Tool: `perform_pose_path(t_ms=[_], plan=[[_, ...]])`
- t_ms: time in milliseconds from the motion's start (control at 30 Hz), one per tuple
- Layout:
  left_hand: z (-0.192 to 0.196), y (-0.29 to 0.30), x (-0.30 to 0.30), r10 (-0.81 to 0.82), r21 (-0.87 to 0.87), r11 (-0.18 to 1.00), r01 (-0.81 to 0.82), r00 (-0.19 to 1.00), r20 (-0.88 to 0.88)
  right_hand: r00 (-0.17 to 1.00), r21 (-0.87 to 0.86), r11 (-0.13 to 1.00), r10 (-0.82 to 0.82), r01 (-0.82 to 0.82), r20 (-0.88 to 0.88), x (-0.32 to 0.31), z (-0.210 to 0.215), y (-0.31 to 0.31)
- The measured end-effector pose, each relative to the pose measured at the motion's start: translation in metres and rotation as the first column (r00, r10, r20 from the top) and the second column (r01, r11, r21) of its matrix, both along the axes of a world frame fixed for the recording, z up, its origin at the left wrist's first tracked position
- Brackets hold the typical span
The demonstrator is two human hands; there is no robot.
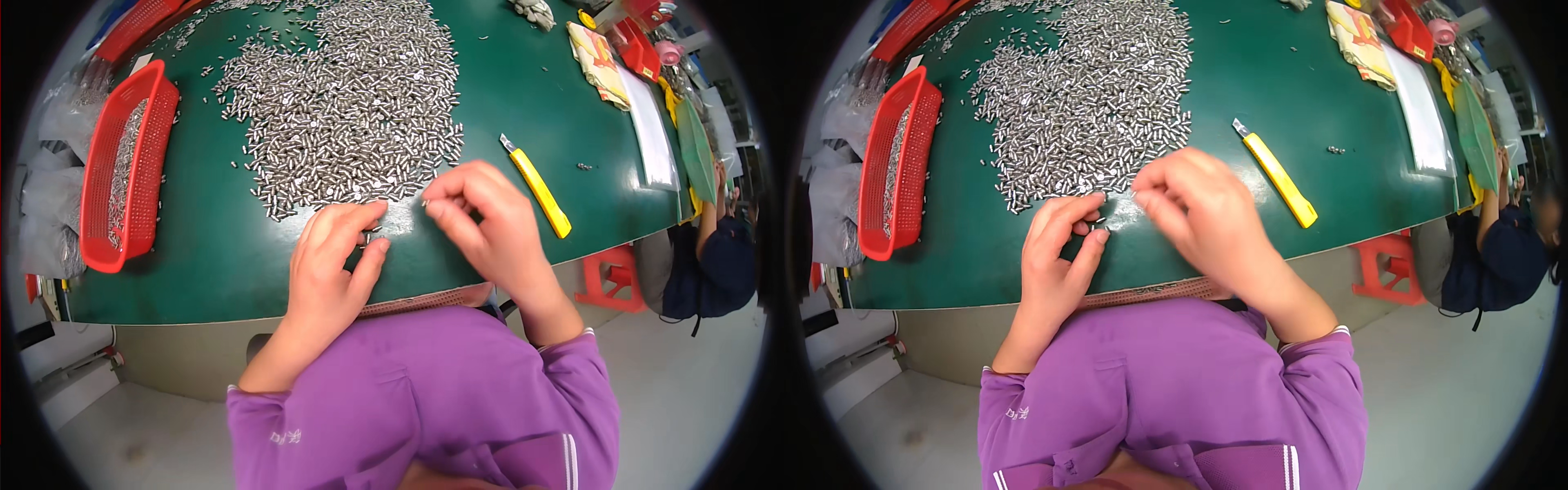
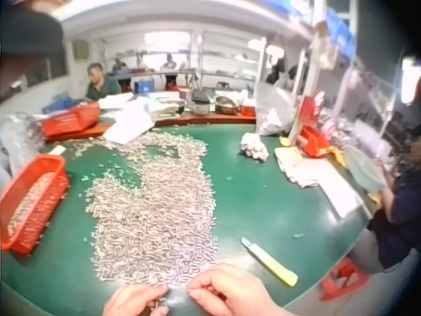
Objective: Manually sorting and inspecting small silver metal pins or components on a workbench.
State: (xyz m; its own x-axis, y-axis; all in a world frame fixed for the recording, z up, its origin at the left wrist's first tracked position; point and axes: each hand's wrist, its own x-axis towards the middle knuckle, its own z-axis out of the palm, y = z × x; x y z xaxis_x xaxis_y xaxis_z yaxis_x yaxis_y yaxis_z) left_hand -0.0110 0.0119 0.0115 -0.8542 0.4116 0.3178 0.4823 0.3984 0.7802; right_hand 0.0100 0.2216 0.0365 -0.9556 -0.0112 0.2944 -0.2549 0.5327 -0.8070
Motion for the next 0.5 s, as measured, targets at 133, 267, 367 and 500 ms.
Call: perform_pose_path(t_ms=[133,267,367,500], plan=[[-0.002,0.001,-0.001,0.005,0.056,0.998,-0.006,1.0,0.02,0.993,-0.158,0.982,0.114,-0.108,0.032,0.003,-0.005,-0.02],[-0.003,-0.002,-0.001,-0.005,0.12,0.993,-0.005,0.996,0.088,0.994,-0.091,0.99,0.105,-0.107,-0.022,0.001,-0.014,-0.027],[-0.005,-0.003,-0.002,-0.001,0.095,0.995,-0.001,1.0,0.018,0.995,-0.046,0.995,0.092,-0.094,-0.035,0.0,-0.016,-0.029],[-0.003,-0.001,-0.001,0.018,0.075,0.997,-0.02,0.999,0.028,0.997,-0.015,0.997,0.07,-0.071,-0.013,0.002,-0.016,-0.031]])
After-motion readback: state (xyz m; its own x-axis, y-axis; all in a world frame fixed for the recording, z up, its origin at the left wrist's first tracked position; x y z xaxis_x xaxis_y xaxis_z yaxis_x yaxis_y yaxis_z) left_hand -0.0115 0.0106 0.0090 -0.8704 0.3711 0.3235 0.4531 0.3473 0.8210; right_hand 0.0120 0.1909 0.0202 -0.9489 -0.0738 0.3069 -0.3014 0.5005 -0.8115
